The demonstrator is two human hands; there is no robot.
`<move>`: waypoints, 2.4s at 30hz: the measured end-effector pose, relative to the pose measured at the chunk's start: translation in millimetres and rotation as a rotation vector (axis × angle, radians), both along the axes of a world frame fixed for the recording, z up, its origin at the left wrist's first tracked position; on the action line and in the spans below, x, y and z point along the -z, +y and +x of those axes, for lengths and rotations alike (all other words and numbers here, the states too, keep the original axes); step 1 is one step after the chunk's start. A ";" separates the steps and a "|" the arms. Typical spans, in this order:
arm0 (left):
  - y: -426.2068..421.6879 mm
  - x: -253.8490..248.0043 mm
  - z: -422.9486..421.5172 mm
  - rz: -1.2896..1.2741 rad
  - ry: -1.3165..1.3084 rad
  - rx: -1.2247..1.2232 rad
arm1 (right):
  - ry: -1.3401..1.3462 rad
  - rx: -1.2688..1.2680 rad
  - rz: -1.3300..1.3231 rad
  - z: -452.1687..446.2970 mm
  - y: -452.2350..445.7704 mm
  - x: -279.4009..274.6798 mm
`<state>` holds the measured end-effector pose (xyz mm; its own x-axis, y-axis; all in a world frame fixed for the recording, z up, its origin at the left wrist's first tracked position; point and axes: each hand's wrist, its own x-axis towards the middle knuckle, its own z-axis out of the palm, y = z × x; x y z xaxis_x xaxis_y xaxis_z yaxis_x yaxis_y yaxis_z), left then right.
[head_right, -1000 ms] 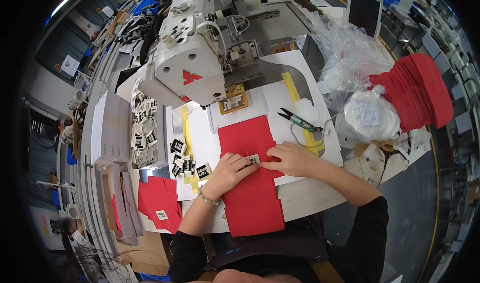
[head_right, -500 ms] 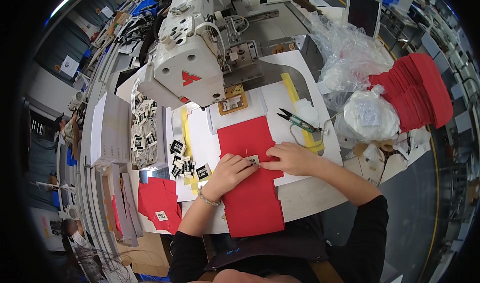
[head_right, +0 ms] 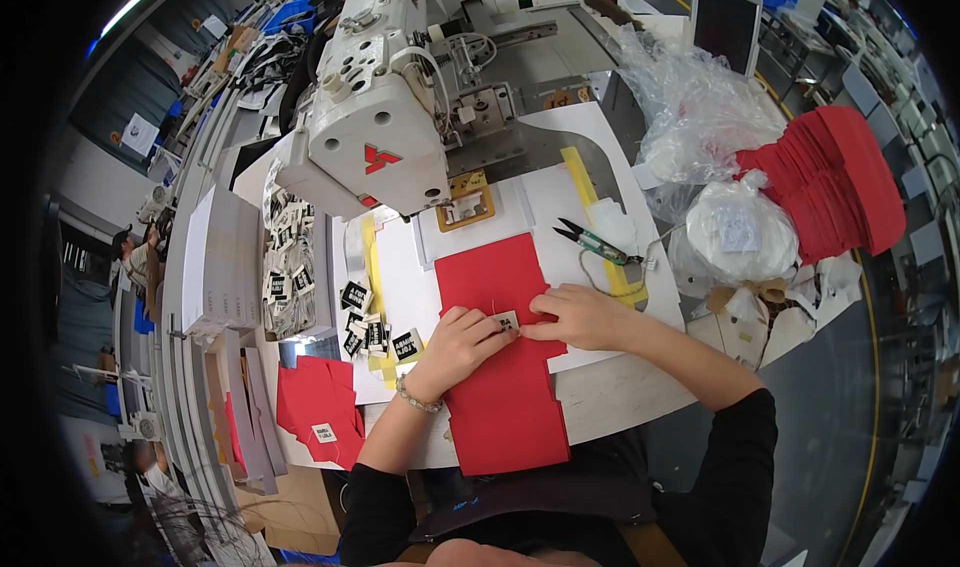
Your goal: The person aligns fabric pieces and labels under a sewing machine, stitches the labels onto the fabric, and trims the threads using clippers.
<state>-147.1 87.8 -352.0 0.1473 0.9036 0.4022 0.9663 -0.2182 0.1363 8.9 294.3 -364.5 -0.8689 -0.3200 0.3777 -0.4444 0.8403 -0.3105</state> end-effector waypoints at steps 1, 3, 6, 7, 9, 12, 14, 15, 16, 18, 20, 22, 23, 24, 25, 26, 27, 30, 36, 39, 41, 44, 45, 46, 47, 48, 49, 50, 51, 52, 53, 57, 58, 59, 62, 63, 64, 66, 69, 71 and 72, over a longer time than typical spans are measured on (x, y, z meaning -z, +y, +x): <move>0.3 0.1 0.0 -0.001 0.000 -0.001 | -0.007 0.001 -0.002 -0.2 -0.2 0.3; 0.6 0.4 -0.2 -0.003 0.001 -0.003 | -0.013 0.000 -0.006 -0.7 -0.4 0.3; 1.3 0.9 -0.2 -0.001 0.003 0.001 | -0.014 -0.004 -0.008 -0.9 -0.3 0.1; 1.7 0.8 -0.5 0.006 0.003 0.007 | -0.015 -0.006 -0.008 -1.1 -0.2 0.0; 2.0 0.8 -0.8 0.008 0.003 0.008 | -0.014 -0.010 -0.003 -1.5 -0.2 0.0; 1.4 0.5 -0.2 -0.003 0.001 -0.002 | -0.010 -0.016 0.009 -1.6 -0.2 0.0; 1.6 -1.2 0.3 -0.002 -0.003 -0.004 | -0.009 -0.019 0.013 -1.9 -0.1 -0.2; 1.5 -1.0 0.4 0.001 -0.004 -0.004 | -0.012 -0.017 0.012 -1.8 0.0 0.0; 1.5 -0.5 0.4 0.003 -0.005 -0.004 | -0.016 -0.016 0.011 -1.8 0.0 0.4; 1.7 0.8 -0.1 0.010 -0.021 -0.004 | -0.014 -0.012 -0.007 -1.9 0.1 1.5; 2.2 1.8 -1.4 0.018 -0.052 -0.003 | -0.005 -0.009 -0.042 -2.3 0.4 3.1; 2.5 1.4 -1.6 0.030 -0.053 -0.007 | -0.013 0.003 -0.069 -2.1 1.6 5.6; 2.5 1.2 -1.5 0.037 -0.054 -0.010 | -0.017 0.009 -0.082 -2.0 2.0 6.4; 2.4 1.2 -1.4 0.037 -0.054 -0.011 | -0.024 0.007 -0.085 -1.7 1.6 4.8; 2.4 1.2 -1.4 0.038 -0.055 -0.011 | -0.031 0.007 -0.087 -0.9 1.0 1.8; 2.6 1.2 -1.3 0.039 -0.056 -0.010 | -0.037 0.007 -0.089 -0.3 0.6 -0.3; 2.5 1.3 -1.3 0.039 -0.053 -0.010 | -0.039 0.005 -0.081 -0.3 0.3 -1.1; 2.3 1.3 -1.2 0.034 -0.047 -0.008 | -0.045 -0.003 -0.062 -0.5 0.1 -2.2; 2.1 1.5 -1.0 0.020 -0.047 -0.004 | -0.061 -0.011 -0.047 -0.3 0.3 -3.3; 2.3 1.2 -1.3 0.016 -0.048 -0.002 | -0.058 -0.013 -0.042 -0.2 0.3 -2.5; 2.4 1.3 -1.5 0.014 -0.046 -0.002 | -0.061 -0.014 -0.044 -0.2 0.1 -3.3; 2.9 3.0 -1.4 0.007 -0.053 -0.005 | -0.055 -0.014 -0.051 -0.5 0.0 -3.2; 3.1 3.2 -1.4 0.007 -0.055 -0.006 | -0.052 -0.018 -0.051 -0.7 0.1 -3.5; 3.2 3.4 -1.5 0.006 -0.057 -0.006 | -0.049 -0.021 -0.051 -1.0 0.0 -3.9; 3.2 3.4 -1.5 0.005 -0.058 -0.006 | -0.046 -0.024 -0.051 -1.2 -0.1 -4.2; 3.3 3.3 -1.5 0.006 -0.060 -0.007 | -0.042 -0.024 -0.048 -1.7 -0.2 -4.1; 3.4 3.2 -1.4 0.006 -0.062 -0.007 | -0.037 -0.023 -0.044 -2.2 -0.4 -3.6; 3.4 3.1 -1.4 0.007 -0.064 -0.007 | -0.032 -0.023 -0.041 -2.6 -0.5 -3.2; 3.4 3.1 -1.5 0.003 -0.066 -0.008 | -0.033 -0.022 -0.034 -2.7 -0.5 -3.0; 3.3 3.4 -1.5 0.000 -0.067 -0.009 | -0.035 -0.021 -0.027 -2.7 -0.7 -2.8; 3.2 3.5 -1.4 -0.004 -0.069 -0.010 | -0.036 -0.020 -0.019 -2.6 -0.9 -2.8; -1.8 -1.3 -0.4 0.013 -0.094 -0.034 | -0.237 0.104 -0.200 -2.4 -3.4 -10.7; -5.1 -3.1 -2.5 0.040 -0.124 -0.056 | -0.446 0.235 -0.357 -3.4 -7.4 -20.8; -7.2 -4.9 -4.5 0.068 -0.156 -0.075 | -0.654 0.371 -0.515 -3.3 -8.6 -26.7; -22.4 -17.5 -6.0 0.106 -0.189 -0.183 | -0.110 0.170 -0.324 0.7 0.0 5.4; -28.3 -18.9 -5.2 0.100 -0.182 -0.200 | -0.099 0.177 -0.343 1.1 -0.4 4.8; -33.6 -19.5 -3.9 0.096 -0.174 -0.216 | -0.087 0.185 -0.359 0.9 -0.1 3.4; -42.7 -21.2 0.5 0.062 -0.157 -0.222 | -0.053 0.203 -0.367 2.1 0.6 2.6; -54.2 -23.8 9.2 -0.018 -0.100 -0.183 | 0.020 0.226 -0.348 4.6 1.3 3.1; -58.2 -23.6 14.7 -0.051 -0.019 -0.137 | 0.077 0.236 -0.341 4.8 2.4 2.1; -59.1 -23.2 16.5 -0.066 0.031 -0.121 | 0.091 0.242 -0.331 5.0 3.5 0.9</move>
<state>-130.7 28.7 -328.7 0.0467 0.9399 0.3382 0.9890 -0.0911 0.1167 13.9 297.7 -365.4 -0.8622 0.0409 0.5049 -0.2848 0.7851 -0.5500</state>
